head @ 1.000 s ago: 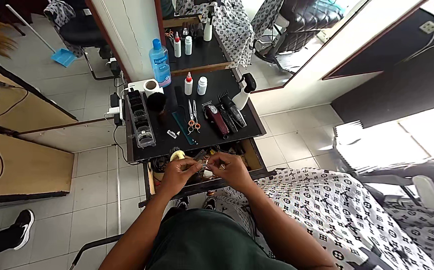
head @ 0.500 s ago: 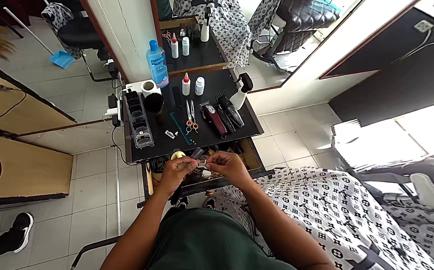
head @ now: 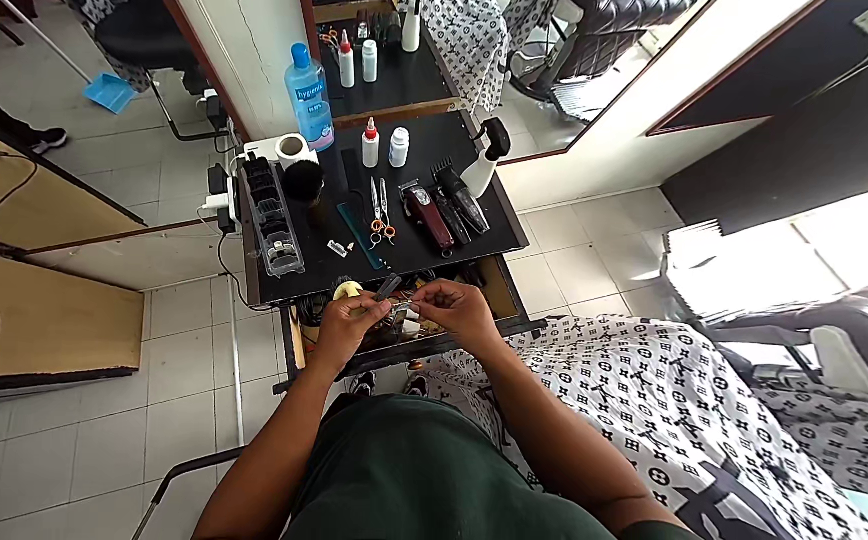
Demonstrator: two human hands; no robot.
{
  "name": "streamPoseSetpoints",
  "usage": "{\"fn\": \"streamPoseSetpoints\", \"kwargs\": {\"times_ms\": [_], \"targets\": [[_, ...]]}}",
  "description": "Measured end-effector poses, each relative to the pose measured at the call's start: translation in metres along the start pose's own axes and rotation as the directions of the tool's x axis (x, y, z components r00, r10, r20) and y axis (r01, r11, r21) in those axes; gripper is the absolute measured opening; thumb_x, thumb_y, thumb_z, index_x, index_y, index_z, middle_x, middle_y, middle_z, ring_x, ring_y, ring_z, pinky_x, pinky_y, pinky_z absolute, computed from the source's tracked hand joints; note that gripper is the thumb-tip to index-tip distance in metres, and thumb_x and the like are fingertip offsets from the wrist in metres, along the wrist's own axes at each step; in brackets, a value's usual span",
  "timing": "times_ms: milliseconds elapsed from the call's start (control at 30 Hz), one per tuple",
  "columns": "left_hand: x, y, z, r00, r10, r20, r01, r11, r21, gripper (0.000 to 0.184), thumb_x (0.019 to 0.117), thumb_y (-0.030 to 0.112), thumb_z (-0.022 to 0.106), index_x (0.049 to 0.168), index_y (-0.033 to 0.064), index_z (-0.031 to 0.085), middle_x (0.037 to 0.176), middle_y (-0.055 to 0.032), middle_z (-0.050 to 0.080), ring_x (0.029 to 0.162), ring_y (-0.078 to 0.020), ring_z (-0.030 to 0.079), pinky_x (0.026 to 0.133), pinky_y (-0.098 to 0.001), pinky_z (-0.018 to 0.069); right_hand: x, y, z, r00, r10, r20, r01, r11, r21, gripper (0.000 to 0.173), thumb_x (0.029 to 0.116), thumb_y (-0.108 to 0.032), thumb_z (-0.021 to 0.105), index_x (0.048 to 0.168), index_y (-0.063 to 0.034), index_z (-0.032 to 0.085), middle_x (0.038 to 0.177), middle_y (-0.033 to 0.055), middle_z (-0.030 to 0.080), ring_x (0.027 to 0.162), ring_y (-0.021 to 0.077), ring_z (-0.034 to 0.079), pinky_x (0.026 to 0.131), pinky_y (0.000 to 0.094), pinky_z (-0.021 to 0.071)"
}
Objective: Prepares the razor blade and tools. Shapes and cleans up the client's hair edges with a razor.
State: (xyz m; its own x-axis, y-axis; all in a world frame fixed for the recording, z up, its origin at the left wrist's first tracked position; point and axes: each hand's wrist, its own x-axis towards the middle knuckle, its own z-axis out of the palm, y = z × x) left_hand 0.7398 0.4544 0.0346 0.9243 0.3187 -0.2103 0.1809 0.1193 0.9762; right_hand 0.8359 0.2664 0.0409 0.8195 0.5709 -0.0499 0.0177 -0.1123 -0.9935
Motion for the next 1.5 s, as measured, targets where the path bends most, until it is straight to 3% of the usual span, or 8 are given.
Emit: {"fn": "streamPoseSetpoints", "kwargs": {"times_ms": [367, 800, 867, 967, 1033, 1167, 1400, 1500], "targets": [[0.006, -0.004, -0.002, 0.997, 0.069, 0.042, -0.077, 0.969, 0.233, 0.007, 0.0882, 0.012, 0.079, 0.094, 0.0087, 0.079, 0.106, -0.0014, 0.074, 0.103, -0.0046, 0.067, 0.092, -0.0256, 0.0539, -0.003, 0.001, 0.0, 1.0, -0.015, 0.005, 0.014, 0.998, 0.061, 0.016, 0.0866, 0.003, 0.077, 0.102, 0.0007, 0.073, 0.08, 0.0006, 0.072, 0.069, 0.0046, 0.068, 0.07, 0.0212, 0.0594], [0.008, -0.014, -0.013, 0.999, 0.046, -0.018, -0.041, 0.972, 0.232, 0.01, 0.0979, 0.011, 0.068, 0.1, 0.0024, 0.072, 0.113, -0.0075, 0.07, 0.105, -0.0103, 0.065, 0.091, -0.0309, 0.0535, 0.011, -0.007, -0.004, 0.997, 0.039, 0.066, -0.034, 0.997, -0.073, 0.04, 0.0854, 0.003, 0.077, 0.122, -0.0036, 0.064, 0.078, 0.0001, 0.071, 0.066, 0.0061, 0.067, 0.067, 0.0231, 0.0583], [0.01, -0.015, -0.018, 0.991, 0.064, -0.116, -0.04, 0.98, 0.195, 0.01, 0.0982, 0.011, 0.068, 0.101, 0.0025, 0.073, 0.112, -0.0069, 0.071, 0.098, -0.0095, 0.066, 0.084, -0.0301, 0.0537, 0.025, -0.008, -0.01, 0.995, -0.062, -0.073, 0.046, 0.977, -0.208, 0.043, 0.0855, -0.002, 0.08, 0.125, -0.0036, 0.063, 0.088, 0.0048, 0.073, 0.075, 0.0115, 0.07, 0.071, 0.0301, 0.0603], [0.01, -0.006, -0.02, 0.967, 0.054, -0.248, -0.043, 0.998, 0.051, 0.007, 0.0989, 0.007, 0.066, 0.1, 0.0034, 0.072, 0.1, -0.001, 0.071, 0.067, -0.0013, 0.056, 0.059, -0.0178, 0.0454, 0.044, -0.018, -0.015, 0.983, -0.064, -0.173, -0.001, 0.936, -0.352, 0.073, 0.0893, -0.022, 0.082, 0.15, -0.004, 0.044, 0.144, 0.0196, 0.057, 0.128, 0.0346, 0.059, 0.101, 0.0529, 0.0522], [0.01, 0.002, -0.018, 0.959, 0.048, -0.278, -0.063, 0.997, -0.045, 0.008, 0.0997, 0.005, 0.063, 0.099, 0.0037, 0.071, 0.096, -0.0009, 0.072, 0.06, -0.0001, 0.053, 0.053, -0.015, 0.0424, 0.046, -0.023, -0.006, 0.985, -0.055, -0.164, 0.011, 0.966, -0.259, 0.06, 0.0915, -0.022, 0.079, 0.142, -0.0029, 0.052, 0.143, 0.0179, 0.056, 0.13, 0.0326, 0.057, 0.102, 0.0527, 0.051], [0.008, 0.006, -0.009, 0.957, 0.072, -0.281, -0.113, 0.984, -0.135, 0.009, 0.0996, 0.005, 0.063, 0.099, 0.0034, 0.071, 0.098, -0.0022, 0.073, 0.059, -0.0002, 0.053, 0.052, -0.0148, 0.0425, 0.034, -0.019, 0.032, 0.996, -0.011, -0.088, 0.024, 0.989, 0.148, 0.021, 0.0928, -0.006, 0.072, 0.113, -0.0029, 0.07, 0.114, 0.0069, 0.071, 0.101, 0.0126, 0.068, 0.088, 0.0322, 0.0583], [0.012, 0.005, 0.006, 0.964, 0.077, -0.256, -0.117, 0.982, -0.145, 0.007, 0.0981, 0.003, 0.064, 0.095, 0.0034, 0.071, 0.098, -0.0022, 0.071, 0.063, -0.002, 0.056, 0.055, -0.0165, 0.0452, 0.035, -0.015, 0.062, 0.963, 0.193, -0.19, -0.088, 0.887, 0.454, 0.008, 0.0966, -0.004, 0.067, 0.091, -0.0045, 0.073, 0.094, 0.0047, 0.073, 0.082, 0.0102, 0.065, 0.076, 0.0277, 0.0548], [0.012, 0.005, 0.005, 0.978, 0.08, -0.195, -0.116, 0.976, -0.184, 0.017, 0.1026, 0.003, 0.056, 0.106, 0.0016, 0.072, 0.097, -0.0034, 0.071, 0.061, -0.0021, 0.055, 0.053, -0.0156, 0.0441, 0.037, -0.014, 0.05, 0.921, 0.175, -0.348, 0.026, 0.863, 0.504, 0.011, 0.0998, -0.006, 0.062, 0.094, -0.0067, 0.071, 0.102, 0.0024, 0.072, 0.09, 0.0106, 0.065, 0.081, 0.0295, 0.0533]]}}
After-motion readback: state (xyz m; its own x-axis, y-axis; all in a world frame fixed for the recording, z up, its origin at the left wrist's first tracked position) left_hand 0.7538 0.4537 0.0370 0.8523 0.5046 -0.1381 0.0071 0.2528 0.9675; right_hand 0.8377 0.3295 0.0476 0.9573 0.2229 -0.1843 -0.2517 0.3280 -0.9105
